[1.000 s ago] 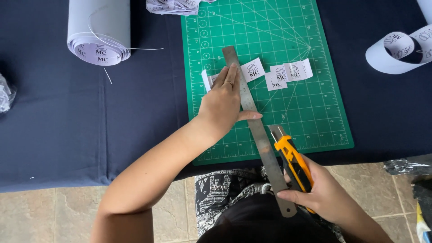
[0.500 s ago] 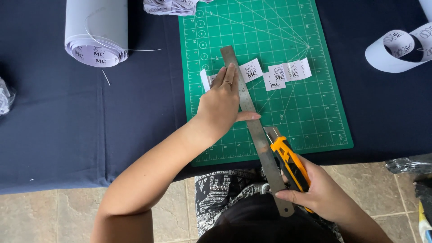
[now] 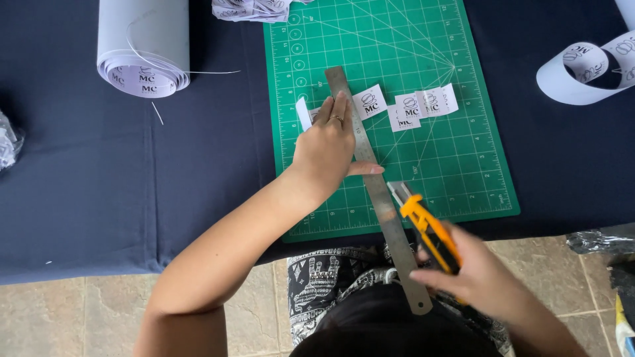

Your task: Cutting individual labels from a printed strip using a utility knife and a metal ruler on a cutting mat.

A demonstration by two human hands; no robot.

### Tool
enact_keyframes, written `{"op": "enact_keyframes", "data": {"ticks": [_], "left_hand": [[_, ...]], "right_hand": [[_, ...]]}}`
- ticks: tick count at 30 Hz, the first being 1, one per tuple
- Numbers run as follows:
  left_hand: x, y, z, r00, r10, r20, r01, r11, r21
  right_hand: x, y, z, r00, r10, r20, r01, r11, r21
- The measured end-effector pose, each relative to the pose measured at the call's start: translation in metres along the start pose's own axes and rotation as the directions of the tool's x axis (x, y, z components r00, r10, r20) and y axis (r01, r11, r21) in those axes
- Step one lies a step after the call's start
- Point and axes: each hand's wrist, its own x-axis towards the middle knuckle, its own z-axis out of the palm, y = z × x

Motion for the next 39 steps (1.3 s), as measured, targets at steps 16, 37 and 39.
{"op": "enact_keyframes", "data": {"ticks": [16,37,39], "left_hand": [[-0.003,0.003,-0.013,0.978,-0.051,-0.203,0.046,0.998,-0.032],[0.003,0.007,-0.013,0.991,-0.067,-0.116,0.065,0.998,-0.023],[0.005,0.008,-0.015,0.994,-0.061,-0.089,0.06,0.998,-0.017]], "right_hand": [[0.041,-0.142,-0.008,0.77,-0.579,-0.269,0.296,0.697,-0.653],[0.042,-0.17,-0.011,0.916,-0.382,-0.118,0.253,0.782,-0.57],[0.041,-0.175,-0.013,0.919,-0.381,-0.105,0.255,0.776,-0.577]]}}
